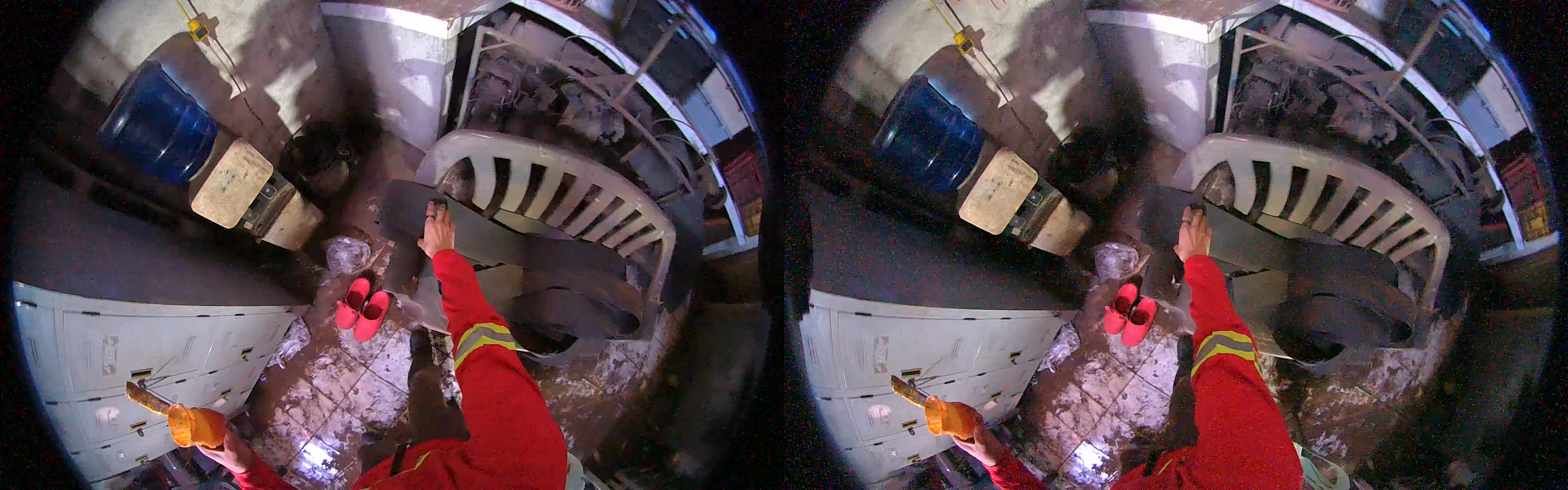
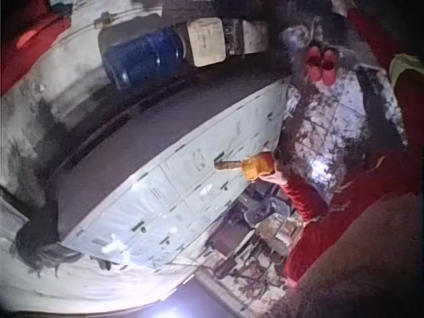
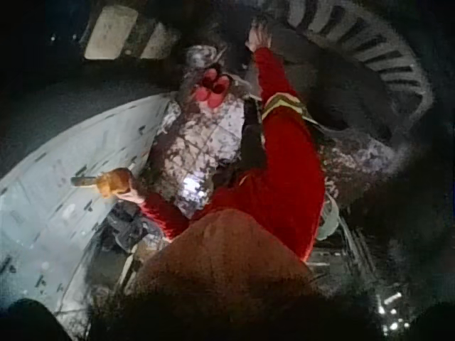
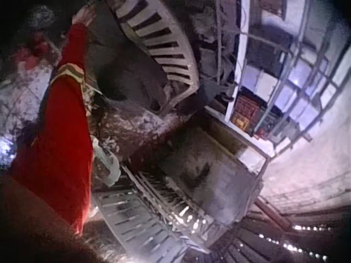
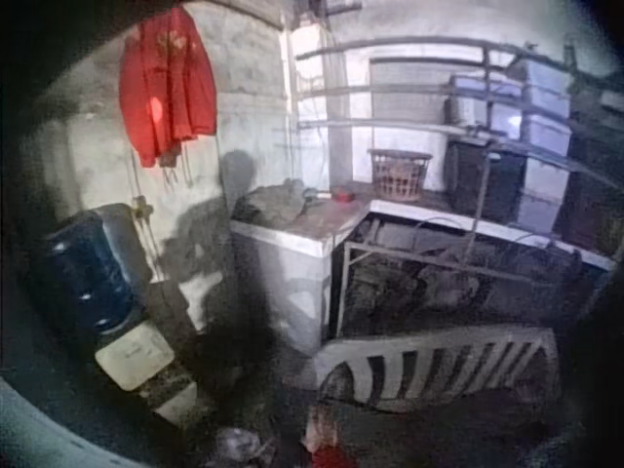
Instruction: The person applies a viscous orange substance from a small cup onto a dark curved metal surface using a brush, repeatedly dipping the brush and spreading the material along the seam. They then move to a different area and place a long dark strip onto a flat surface, pressing it down.
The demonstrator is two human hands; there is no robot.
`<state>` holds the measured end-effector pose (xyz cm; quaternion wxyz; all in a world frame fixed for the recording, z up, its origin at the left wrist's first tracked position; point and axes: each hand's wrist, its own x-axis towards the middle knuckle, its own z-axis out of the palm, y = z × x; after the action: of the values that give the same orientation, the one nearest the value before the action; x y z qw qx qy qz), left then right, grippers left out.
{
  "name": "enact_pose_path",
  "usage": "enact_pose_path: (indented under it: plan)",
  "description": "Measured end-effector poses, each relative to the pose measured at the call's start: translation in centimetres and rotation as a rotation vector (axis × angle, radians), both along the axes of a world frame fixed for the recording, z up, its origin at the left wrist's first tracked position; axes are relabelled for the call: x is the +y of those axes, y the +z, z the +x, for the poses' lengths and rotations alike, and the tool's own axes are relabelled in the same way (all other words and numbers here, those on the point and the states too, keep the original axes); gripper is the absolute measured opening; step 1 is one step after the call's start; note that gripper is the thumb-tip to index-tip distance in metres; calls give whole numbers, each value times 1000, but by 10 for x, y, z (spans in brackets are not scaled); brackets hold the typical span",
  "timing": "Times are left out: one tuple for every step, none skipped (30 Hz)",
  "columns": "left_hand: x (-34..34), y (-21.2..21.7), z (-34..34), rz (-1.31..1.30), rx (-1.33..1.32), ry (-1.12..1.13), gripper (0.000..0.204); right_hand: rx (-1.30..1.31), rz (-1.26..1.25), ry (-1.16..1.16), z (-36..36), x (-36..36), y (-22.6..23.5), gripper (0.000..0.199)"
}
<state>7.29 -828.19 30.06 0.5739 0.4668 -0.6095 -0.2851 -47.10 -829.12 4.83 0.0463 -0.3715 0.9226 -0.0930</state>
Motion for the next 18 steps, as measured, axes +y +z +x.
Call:
enact_pose_path:
  plan:
    - [-4,4,-6,10,-29,-7,80,-44,22,19,-4,-11,-2,98]
    - [-8,10,-11,86,-168,73,87,-88,45,36,-5,-16,-3,101]
    - [-11,12,-17,114,-210,156,87,-132,68,52,-6,-19,-5,103]
    - [-12,16,-23,142,-241,241,88,-145,42,90,-8,-20,-7,104]
    - [-11,21,-28,169,-272,325,88,-159,16,128,-10,-18,-9,104]
    - [-9,26,-37,146,-206,239,90,-162,-9,160,-17,-13,-10,104]
    - [-11,27,-39,148,-215,211,91,-164,-16,183,-25,-12,-11,105]
    - [-11,28,-37,149,-222,186,93,-165,-23,209,-31,-12,-11,105]
    - [-11,23,-32,141,-214,190,94,-170,-30,242,-29,-16,-11,105]
    - [-9,21,-25,133,-206,198,96,-126,-23,232,-18,-22,-10,104]
    - [-6,14,-15,116,-177,231,98,-81,-19,226,-3,-28,-10,102]
    - [-6,8,-17,109,-161,241,99,-47,-2,196,-2,-23,-20,101]
    - [-6,7,-18,128,-208,202,99,11,13,151,-5,-21,-31,98]
    - [-7,7,-18,147,-257,162,98,67,29,106,-8,-18,-42,95]
    - [-2,9,-10,165,-304,134,98,124,41,72,-2,-15,-51,92]
    - [3,6,-17,26,-201,238,92,131,-81,82,-7,-14,-41,84]
    - [12,11,-7,74,-182,225,91,130,-140,24,-13,-15,-41,75]
    - [19,17,2,109,-170,230,90,5,-128,-21,-11,-22,-28,65]
